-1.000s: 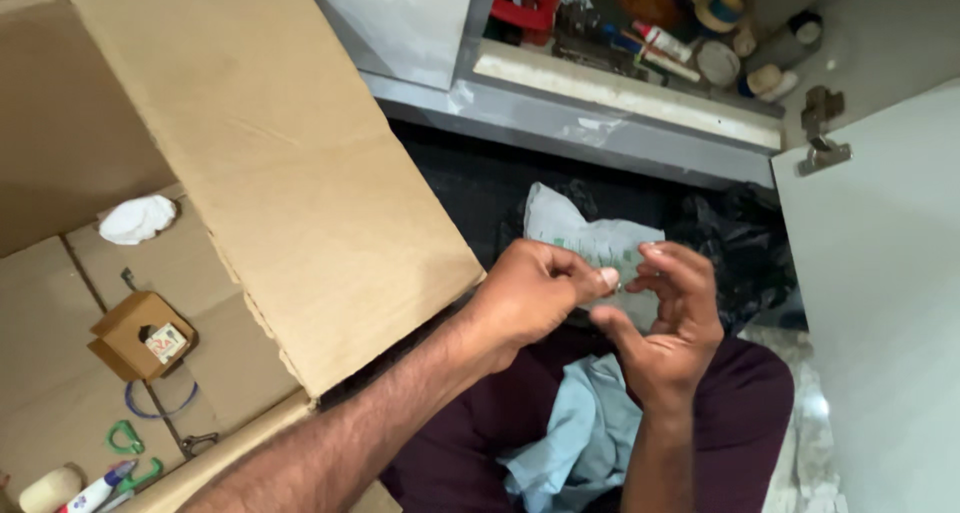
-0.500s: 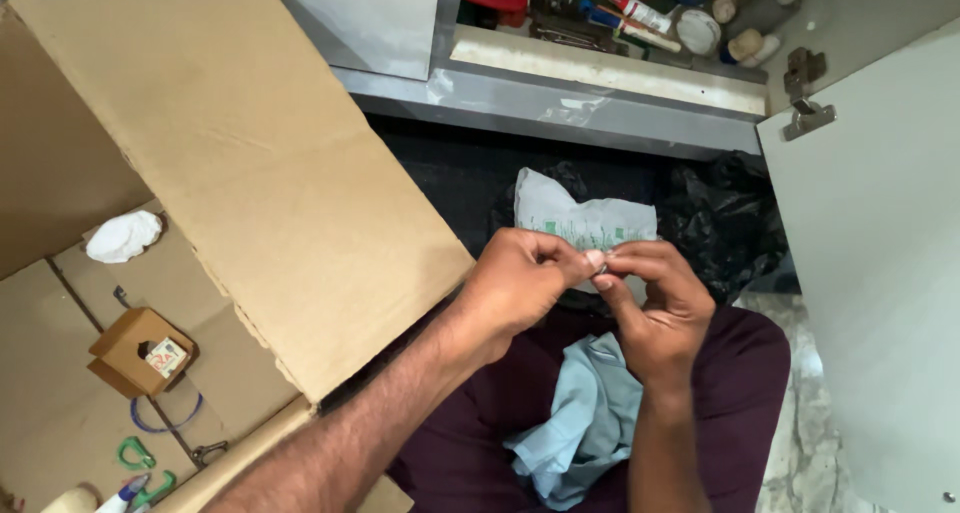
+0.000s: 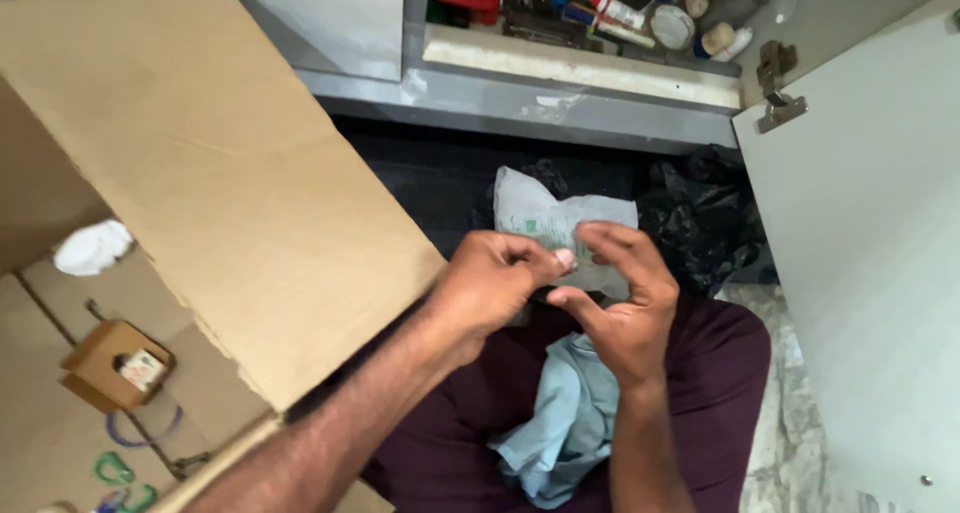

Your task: The person sits on the floor and ties a white wire into a loop using both hands. They reach into a cardboard box and a nearby cabinet to retrieve items, including a glue bottle, before returning to tie the wire.

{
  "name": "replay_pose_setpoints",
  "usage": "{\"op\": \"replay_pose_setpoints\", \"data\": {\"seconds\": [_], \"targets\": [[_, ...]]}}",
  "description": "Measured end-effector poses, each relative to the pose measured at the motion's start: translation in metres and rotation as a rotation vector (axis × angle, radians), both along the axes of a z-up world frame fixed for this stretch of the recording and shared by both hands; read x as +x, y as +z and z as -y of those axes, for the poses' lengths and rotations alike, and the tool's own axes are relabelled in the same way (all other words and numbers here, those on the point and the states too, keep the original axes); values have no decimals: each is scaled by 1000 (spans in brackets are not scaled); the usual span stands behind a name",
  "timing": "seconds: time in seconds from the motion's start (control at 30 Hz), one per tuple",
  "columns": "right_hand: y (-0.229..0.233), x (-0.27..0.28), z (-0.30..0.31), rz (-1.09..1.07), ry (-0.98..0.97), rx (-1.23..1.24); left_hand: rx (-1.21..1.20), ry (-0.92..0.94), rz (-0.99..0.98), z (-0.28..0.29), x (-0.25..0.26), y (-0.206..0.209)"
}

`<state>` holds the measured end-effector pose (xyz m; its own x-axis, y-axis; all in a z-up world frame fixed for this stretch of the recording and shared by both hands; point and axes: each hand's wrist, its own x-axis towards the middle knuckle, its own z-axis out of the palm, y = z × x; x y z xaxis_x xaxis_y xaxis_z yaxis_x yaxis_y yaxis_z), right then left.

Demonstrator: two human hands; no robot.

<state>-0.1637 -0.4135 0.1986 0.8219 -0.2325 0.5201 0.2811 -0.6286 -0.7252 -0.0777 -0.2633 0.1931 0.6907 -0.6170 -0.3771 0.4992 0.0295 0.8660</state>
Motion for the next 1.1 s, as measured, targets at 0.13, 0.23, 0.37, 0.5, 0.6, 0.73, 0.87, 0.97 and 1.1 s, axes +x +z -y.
{"op": "replay_pose_setpoints", "data": {"seconds": [0.13,0.23,0.37,0.5,0.6,0.73,0.87,0.97,1.1], "targets": [[3,0,-3,39,69,80,-17,1,4,0,1,5],[-4,2,-6,-33,-29,95,18,9,35,3,0,-3],[3,0,-4,47,3,-17,-5,5,29,1,1,-4],[2,-1,-7,-59,23,189,11,15,47,2,0,-4],[2,0,-9,-46,3,93,38,14,28,1,-1,-3],[3,0,-1,-77,47,293,47,16,48,1,2,-3],[-7,-3,-8,-71,14,243,32,35,50,0,0,-3],[-11,-3,-7,-81,-29,228,52,21,38,0,-1,-2],[-8,-4,-1,-25,67,194,36,22,41,1,0,-2]]}}
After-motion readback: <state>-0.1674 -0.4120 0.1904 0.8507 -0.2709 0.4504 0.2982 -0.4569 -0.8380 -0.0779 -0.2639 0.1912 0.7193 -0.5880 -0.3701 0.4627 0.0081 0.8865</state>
